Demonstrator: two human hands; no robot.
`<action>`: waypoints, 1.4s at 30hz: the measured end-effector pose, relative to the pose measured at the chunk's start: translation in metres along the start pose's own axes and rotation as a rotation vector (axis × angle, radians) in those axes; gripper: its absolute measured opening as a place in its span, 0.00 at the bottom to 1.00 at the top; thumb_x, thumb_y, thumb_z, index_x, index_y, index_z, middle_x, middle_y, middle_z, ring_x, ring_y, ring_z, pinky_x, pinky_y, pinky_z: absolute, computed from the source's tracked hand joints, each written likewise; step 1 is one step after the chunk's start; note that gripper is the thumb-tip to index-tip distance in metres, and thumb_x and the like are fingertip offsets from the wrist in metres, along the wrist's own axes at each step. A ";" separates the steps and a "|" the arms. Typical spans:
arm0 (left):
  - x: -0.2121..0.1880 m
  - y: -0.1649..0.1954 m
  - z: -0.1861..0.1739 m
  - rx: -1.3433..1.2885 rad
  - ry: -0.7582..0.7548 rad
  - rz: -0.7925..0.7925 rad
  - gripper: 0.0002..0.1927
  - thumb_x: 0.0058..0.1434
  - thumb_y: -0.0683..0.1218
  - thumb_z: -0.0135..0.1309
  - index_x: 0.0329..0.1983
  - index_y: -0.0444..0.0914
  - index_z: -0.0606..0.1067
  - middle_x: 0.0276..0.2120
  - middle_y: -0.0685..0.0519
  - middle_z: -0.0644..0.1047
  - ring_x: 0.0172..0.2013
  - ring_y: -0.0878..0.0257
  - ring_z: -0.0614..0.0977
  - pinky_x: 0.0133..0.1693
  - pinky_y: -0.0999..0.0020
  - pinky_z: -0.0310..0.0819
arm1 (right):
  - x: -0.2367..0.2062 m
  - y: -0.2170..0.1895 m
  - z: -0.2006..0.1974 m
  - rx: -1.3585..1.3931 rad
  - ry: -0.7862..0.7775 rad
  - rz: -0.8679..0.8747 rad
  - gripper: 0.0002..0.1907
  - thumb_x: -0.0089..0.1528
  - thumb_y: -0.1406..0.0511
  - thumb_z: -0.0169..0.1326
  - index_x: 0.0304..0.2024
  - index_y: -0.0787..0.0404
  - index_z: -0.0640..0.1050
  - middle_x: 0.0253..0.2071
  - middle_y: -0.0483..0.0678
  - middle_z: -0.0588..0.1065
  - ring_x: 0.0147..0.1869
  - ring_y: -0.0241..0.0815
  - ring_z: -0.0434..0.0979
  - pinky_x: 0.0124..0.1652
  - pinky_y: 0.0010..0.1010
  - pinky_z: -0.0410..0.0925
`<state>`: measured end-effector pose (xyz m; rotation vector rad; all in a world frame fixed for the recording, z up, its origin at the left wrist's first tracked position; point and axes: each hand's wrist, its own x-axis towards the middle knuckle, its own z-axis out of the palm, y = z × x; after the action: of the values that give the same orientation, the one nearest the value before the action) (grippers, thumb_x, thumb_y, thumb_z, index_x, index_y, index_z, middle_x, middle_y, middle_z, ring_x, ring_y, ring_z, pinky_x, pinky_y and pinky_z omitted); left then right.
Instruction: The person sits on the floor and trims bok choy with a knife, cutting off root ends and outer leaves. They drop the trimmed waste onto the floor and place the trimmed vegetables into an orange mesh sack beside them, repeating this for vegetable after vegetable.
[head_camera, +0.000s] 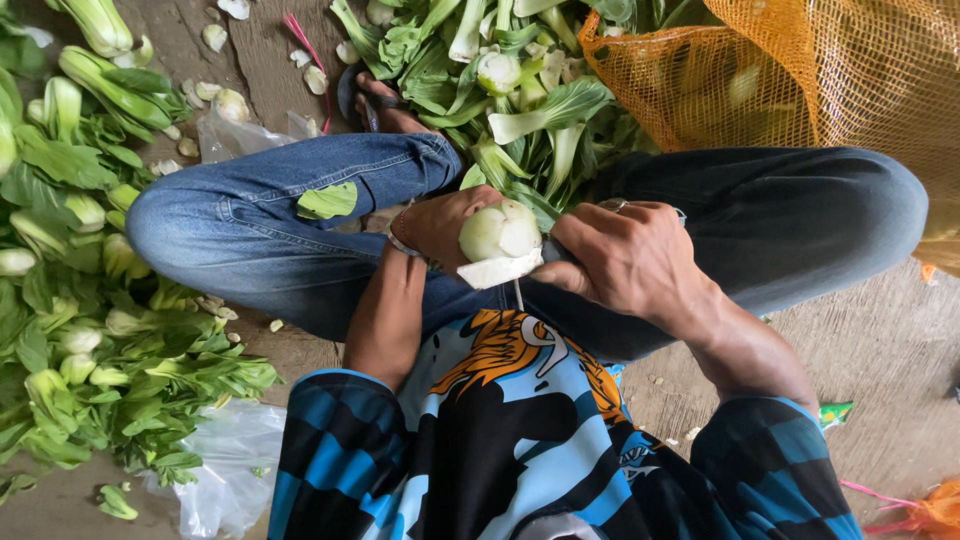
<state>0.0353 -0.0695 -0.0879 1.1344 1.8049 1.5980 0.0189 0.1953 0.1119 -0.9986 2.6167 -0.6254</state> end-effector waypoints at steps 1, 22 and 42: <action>0.001 0.009 -0.002 -0.020 -0.033 -0.036 0.45 0.41 0.52 0.77 0.59 0.32 0.70 0.48 0.47 0.76 0.48 0.56 0.78 0.51 0.63 0.75 | 0.000 0.004 -0.001 -0.016 0.002 0.085 0.26 0.65 0.44 0.51 0.31 0.58 0.71 0.27 0.49 0.71 0.26 0.53 0.74 0.27 0.42 0.66; 0.097 -0.014 0.044 -1.434 1.110 -0.545 0.26 0.56 0.55 0.63 0.50 0.33 0.74 0.34 0.49 0.80 0.30 0.57 0.84 0.35 0.61 0.82 | -0.031 0.048 0.024 0.920 0.288 0.401 0.22 0.77 0.55 0.46 0.59 0.68 0.70 0.37 0.41 0.67 0.34 0.27 0.59 0.34 0.19 0.56; -0.043 0.044 -0.144 -0.974 1.828 0.934 0.27 0.71 0.57 0.51 0.65 0.37 0.65 0.56 0.46 0.75 0.56 0.50 0.77 0.62 0.51 0.71 | -0.022 0.043 0.007 0.943 0.277 0.331 0.24 0.77 0.52 0.45 0.60 0.67 0.71 0.37 0.44 0.70 0.28 0.28 0.60 0.29 0.19 0.55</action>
<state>-0.0433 -0.1885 -0.0225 -0.4387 0.3096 4.0110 0.0135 0.2373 0.0873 -0.1879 2.1383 -1.7414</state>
